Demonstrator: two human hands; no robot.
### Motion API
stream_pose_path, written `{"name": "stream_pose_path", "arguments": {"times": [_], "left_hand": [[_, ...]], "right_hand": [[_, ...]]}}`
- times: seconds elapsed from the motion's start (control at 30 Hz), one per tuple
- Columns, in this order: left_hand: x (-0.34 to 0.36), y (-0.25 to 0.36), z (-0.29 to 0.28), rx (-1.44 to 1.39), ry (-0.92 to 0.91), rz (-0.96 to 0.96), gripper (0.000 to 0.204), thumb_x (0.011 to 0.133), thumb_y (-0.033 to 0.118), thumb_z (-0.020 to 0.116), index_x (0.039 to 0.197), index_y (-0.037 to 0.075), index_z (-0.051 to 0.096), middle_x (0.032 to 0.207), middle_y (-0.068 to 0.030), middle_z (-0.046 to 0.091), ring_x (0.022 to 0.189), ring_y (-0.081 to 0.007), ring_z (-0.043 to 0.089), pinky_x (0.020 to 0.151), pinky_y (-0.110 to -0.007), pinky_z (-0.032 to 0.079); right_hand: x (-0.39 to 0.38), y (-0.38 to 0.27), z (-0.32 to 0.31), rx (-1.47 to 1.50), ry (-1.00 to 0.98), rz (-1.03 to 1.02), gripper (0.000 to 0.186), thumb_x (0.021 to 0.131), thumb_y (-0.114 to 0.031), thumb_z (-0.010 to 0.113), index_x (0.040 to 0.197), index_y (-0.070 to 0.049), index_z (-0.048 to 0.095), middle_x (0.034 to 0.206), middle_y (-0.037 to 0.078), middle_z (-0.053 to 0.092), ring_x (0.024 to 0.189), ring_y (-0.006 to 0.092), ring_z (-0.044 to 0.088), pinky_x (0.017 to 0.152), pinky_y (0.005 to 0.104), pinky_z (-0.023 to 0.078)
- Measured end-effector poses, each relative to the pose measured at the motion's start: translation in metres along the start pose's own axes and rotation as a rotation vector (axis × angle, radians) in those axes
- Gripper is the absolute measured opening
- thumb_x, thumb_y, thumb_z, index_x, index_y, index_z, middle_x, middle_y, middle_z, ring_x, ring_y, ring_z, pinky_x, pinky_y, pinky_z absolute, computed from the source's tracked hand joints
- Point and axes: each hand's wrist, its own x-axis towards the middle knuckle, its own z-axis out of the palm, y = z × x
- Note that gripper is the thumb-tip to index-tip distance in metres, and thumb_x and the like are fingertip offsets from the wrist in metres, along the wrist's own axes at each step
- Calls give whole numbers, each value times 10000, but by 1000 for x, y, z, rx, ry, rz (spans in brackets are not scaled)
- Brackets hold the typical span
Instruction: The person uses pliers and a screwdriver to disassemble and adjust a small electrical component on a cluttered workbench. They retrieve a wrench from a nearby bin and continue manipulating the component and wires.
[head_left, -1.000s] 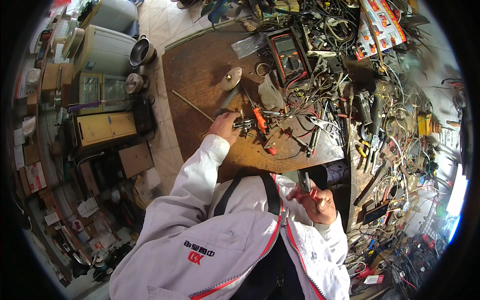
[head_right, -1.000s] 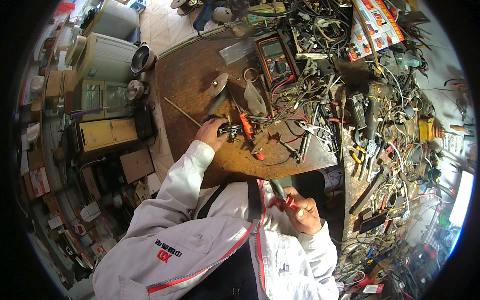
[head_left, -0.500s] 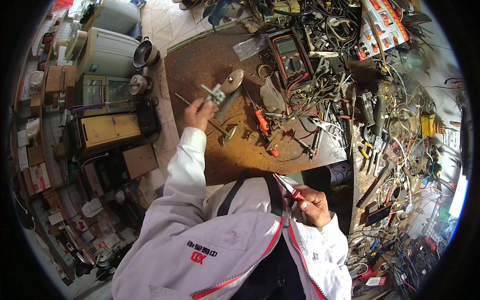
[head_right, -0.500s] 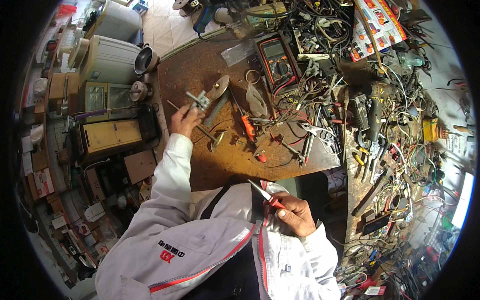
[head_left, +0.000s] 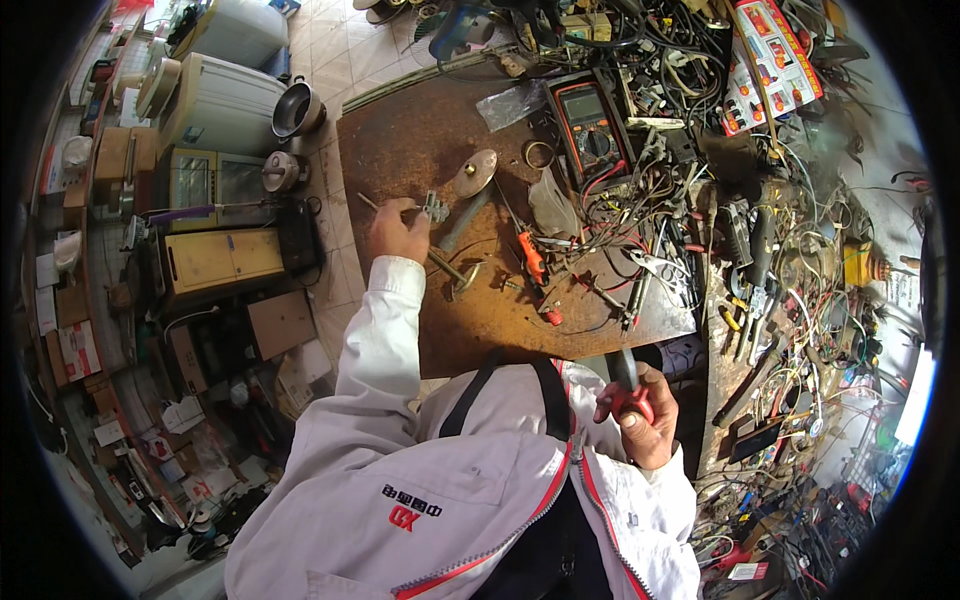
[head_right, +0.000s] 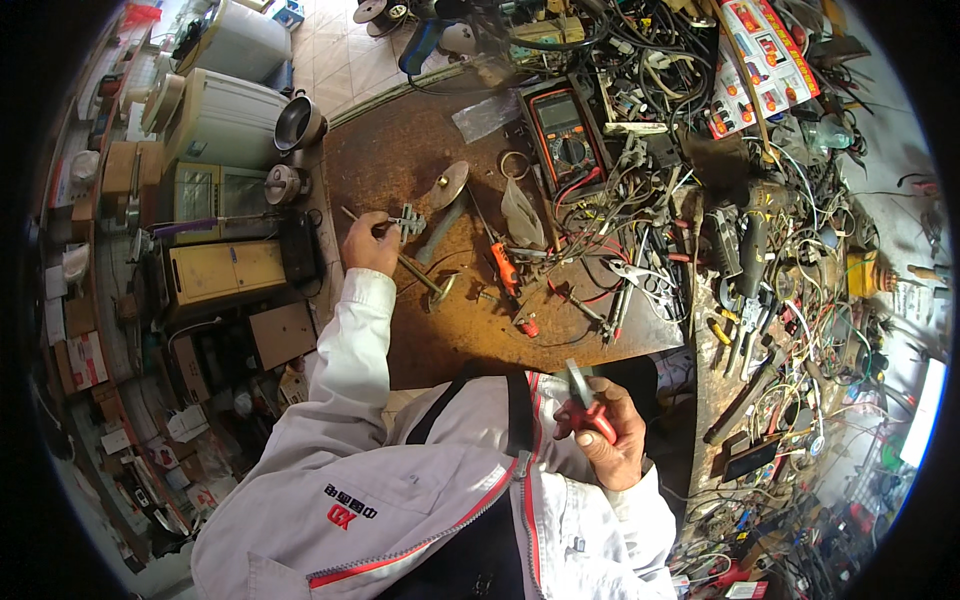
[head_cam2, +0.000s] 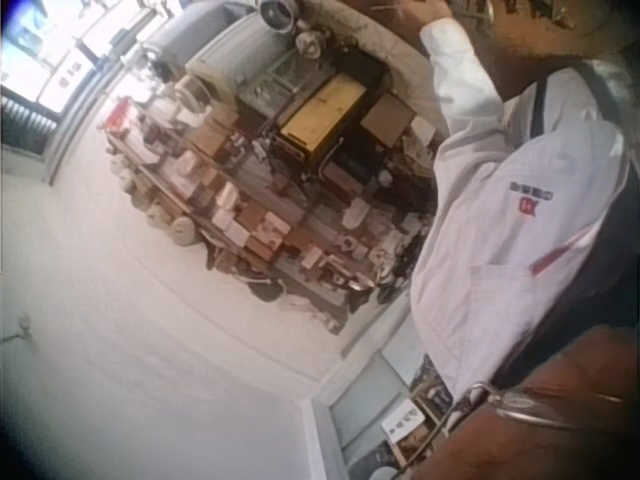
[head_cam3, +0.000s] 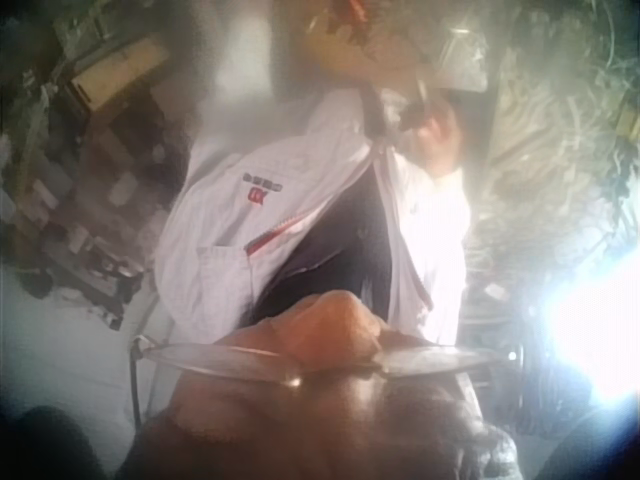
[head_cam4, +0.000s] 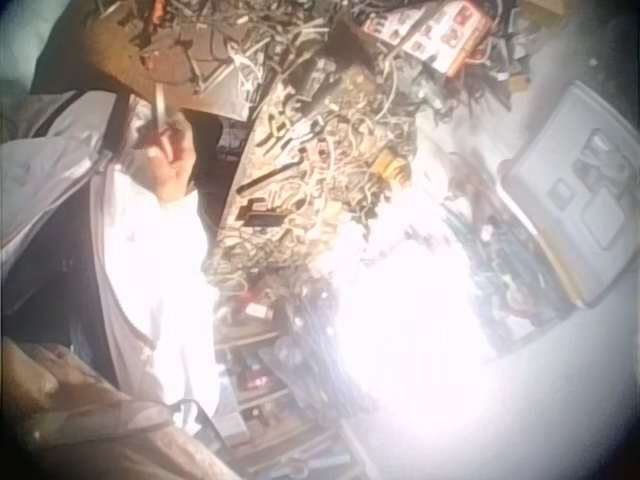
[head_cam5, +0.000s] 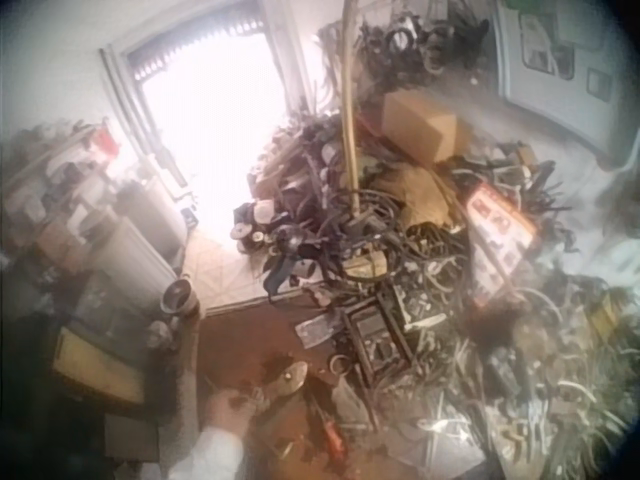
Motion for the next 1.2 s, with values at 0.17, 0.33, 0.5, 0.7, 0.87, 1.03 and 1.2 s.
{"name": "stream_pose_path", "arguments": {"times": [0.17, 0.33, 0.5, 0.7, 0.87, 1.03, 1.2], "left_hand": [[-42, 45, 4, -168, -243, 187, 190, 790, 124, 743, 960, 44, 719, 974, -164, 716, 912, -333, 697, 816, -400, 546], [-84, 66, 39, -229, -608, 191, 448, 768, 218, 803, 1135, 16, 645, 1055, -192, 695, 951, -351, 675, 852, -406, 538], [-102, 116, 29, -102, -546, 297, 593, 713, 258, 831, 1188, 30, 558, 1134, -183, 570, 1047, -394, 577, 902, -458, 500], [-107, 127, 28, -194, -538, 265, 666, 676, 245, 844, 1220, 43, 516, 1115, -194, 551, 1067, -392, 541, 909, -471, 476], [-114, 143, 30, -84, -441, 499, 461, 710, 243, 807, 1078, 48, 610, 1052, -187, 573, 987, -384, 563, 852, -465, 489], [-117, 141, 60, -1, -346, 600, 354, 693, 294, 825, 900, 63, 656, 936, -139, 563, 893, -376, 579, 748, -495, 484], [-112, 151, 51, -100, -326, 494, 273, 724, 230, 780, 909, 58, 677, 978, -175, 636, 915, -402, 603, 793, -473, 514]], "right_hand": [[3, 10, -11, 204, -30, 115, 503, 775, -130, 838, 1178, 40, 589, 935, 187, 665, 769, 305, 665, 656, 421, 556], [-1, 9, -10, 214, -102, 191, 383, 788, -50, 797, 1095, 53, 594, 907, 194, 663, 753, 290, 683, 639, 382, 565], [-1, 15, -17, 69, -12, 198, 380, 801, -148, 800, 1063, 65, 625, 862, 184, 668, 709, 238, 650, 641, 311, 496], [5, 18, -20, 116, -12, 144, 288, 862, -141, 748, 1031, 61, 632, 921, 191, 667, 725, 239, 636, 650, 328, 498], [12, 15, -23, 165, -19, 133, 239, 910, -135, 709, 1034, 49, 620, 873, 163, 653, 734, 217, 622, 665, 316, 488], [14, 12, -30, 158, -38, 147, 234, 941, -123, 687, 1077, 56, 625, 800, 116, 639, 719, 174, 592, 683, 316, 473], [14, 8, -49, 18, -46, 184, 264, 957, -126, 673, 1157, 44, 647, 854, 100, 694, 749, 141, 611, 699, 285, 477]]}}
